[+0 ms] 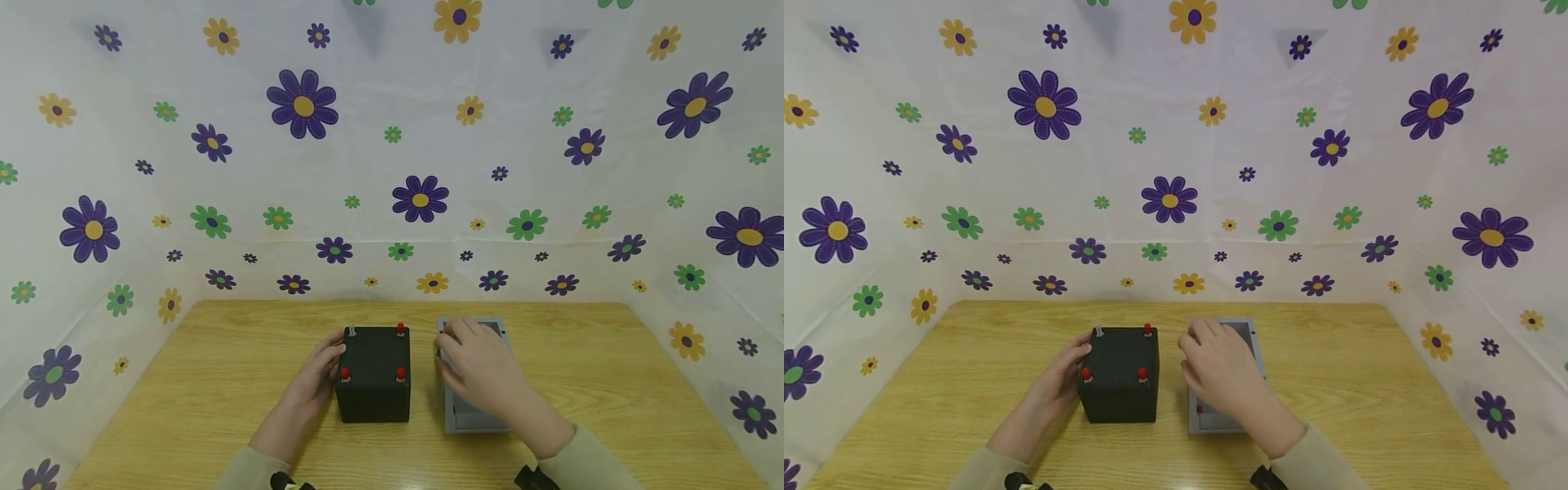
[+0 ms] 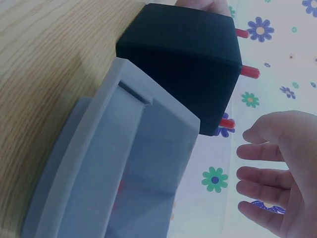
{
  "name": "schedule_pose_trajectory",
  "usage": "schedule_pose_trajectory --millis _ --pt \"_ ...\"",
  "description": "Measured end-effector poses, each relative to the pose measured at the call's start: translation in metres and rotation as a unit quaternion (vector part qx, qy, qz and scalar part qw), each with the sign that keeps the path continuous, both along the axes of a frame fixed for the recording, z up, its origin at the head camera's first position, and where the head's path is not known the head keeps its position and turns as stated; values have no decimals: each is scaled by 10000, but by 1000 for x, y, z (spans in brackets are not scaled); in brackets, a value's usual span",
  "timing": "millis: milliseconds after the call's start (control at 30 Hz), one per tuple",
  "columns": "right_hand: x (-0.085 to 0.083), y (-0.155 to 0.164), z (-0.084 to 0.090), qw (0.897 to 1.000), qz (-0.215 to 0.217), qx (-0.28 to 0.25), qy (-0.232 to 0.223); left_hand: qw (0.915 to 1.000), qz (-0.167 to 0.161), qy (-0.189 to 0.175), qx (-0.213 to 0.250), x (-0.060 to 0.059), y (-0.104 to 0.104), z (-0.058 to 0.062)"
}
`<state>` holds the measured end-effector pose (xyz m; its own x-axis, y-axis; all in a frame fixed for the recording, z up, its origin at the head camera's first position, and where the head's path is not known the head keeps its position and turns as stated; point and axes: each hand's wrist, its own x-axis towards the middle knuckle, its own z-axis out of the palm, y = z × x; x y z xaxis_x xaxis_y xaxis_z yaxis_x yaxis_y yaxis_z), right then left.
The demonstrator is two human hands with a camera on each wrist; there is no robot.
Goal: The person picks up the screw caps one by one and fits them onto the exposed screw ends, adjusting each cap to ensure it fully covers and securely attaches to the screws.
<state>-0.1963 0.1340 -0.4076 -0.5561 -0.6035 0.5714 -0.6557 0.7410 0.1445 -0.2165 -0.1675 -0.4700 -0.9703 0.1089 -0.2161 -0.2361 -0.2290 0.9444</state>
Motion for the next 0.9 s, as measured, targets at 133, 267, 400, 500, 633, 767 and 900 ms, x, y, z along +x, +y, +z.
schedule_pose_trajectory --millis 133,267,400,500,633,767,900 --pt "0 2 -2 10000 -5 -27 1 10000 -40 16 -6 0 -1 0" --pt "0 3 -4 10000 -9 -28 -1 10000 -66 25 -23 1 -1 0" --pt "1 5 -6 10000 -84 -28 -30 10000 -40 24 -17 1 -1 0" --pt "1 6 -8 9999 -149 -20 -51 10000 -1 36 11 1 0 0" --pt "1 8 -9 9998 -167 -14 -87 10000 15 36 2 0 0 1" --pt "1 10 -11 9998 -152 -25 -97 10000 22 16 -11 0 0 1" --pt "1 12 -14 9998 -170 -38 -94 10000 17 -16 -55 1 0 1"
